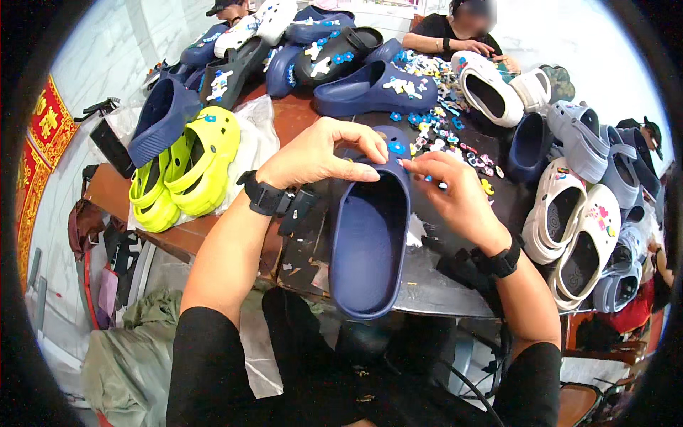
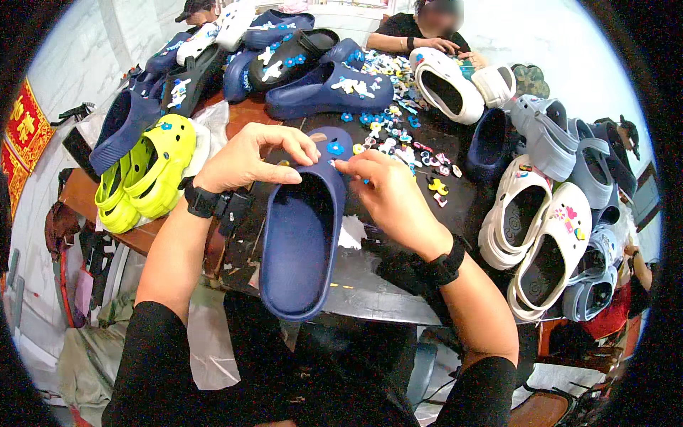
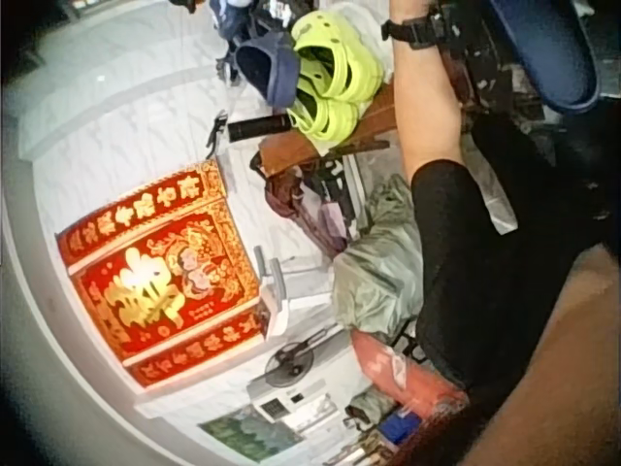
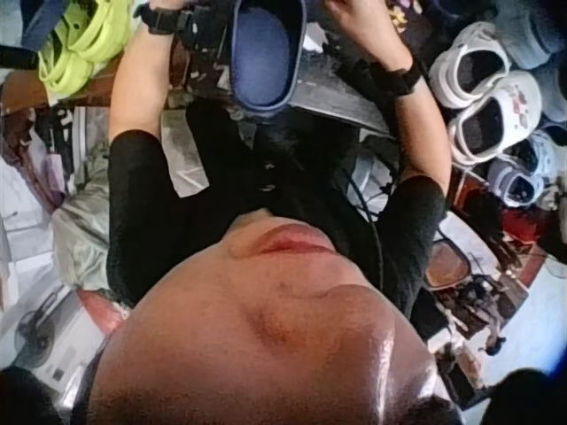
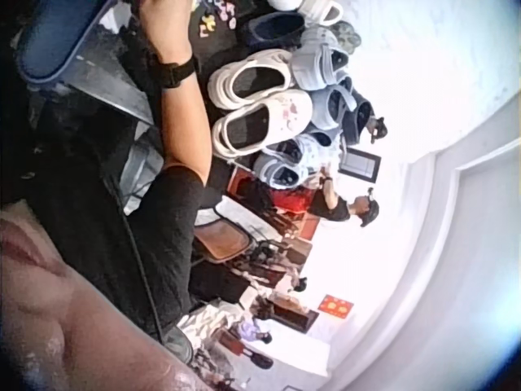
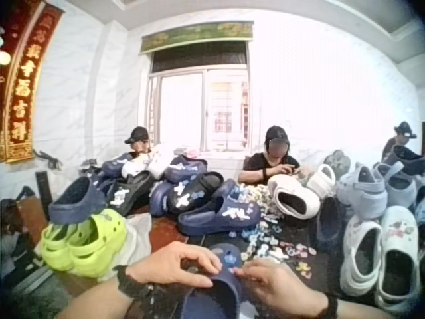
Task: Manually attaching small decorative charms or components to the holes of plastic clogs.
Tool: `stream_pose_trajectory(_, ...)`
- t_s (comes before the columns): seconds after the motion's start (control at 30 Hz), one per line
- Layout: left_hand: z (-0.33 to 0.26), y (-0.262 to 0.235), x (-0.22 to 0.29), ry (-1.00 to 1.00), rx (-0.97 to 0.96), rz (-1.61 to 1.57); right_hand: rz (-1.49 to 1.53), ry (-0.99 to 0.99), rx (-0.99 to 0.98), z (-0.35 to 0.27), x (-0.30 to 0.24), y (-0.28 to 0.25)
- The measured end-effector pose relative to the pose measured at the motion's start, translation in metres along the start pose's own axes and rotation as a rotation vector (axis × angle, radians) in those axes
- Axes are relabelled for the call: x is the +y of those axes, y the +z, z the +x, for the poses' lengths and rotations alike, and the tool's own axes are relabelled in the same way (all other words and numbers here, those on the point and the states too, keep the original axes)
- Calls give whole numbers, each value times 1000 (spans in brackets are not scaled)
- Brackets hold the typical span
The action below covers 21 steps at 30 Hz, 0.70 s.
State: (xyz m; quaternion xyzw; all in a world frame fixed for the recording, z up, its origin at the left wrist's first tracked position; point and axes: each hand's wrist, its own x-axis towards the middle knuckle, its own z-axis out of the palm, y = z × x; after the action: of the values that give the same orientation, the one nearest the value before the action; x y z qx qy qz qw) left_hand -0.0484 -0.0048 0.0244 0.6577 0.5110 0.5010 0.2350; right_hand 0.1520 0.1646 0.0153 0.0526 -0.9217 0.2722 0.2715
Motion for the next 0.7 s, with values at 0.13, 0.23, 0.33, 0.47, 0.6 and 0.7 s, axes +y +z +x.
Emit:
stream_pose_trajectory(0.13, 0, -2, -1, -2, 20, -1, 70, 131, 9, -3, 3, -1)
stream_pose_trajectory(0.23, 0, -8, -10, -58, 147, -154, 92, 152, 55, -4, 7, 0)
stream_pose_trajectory(0.33, 2, -14, -20, -85, 403, 20, 65, 133, 71, -2, 5, -1)
stream_pose_trajectory(0.47, 1, -16, -14, -226, 501, 96, 31, 200, 74, -3, 9, -2)
stream_pose_trajectory(0.6, 1, -21, -27, -193, 482, 177, 70, 212, 57, -6, 18, 4)
stream_pose_trajectory(0.7, 3, -21, -41, -74, 455, 226, 66, 232, -2, -3, 11, 4)
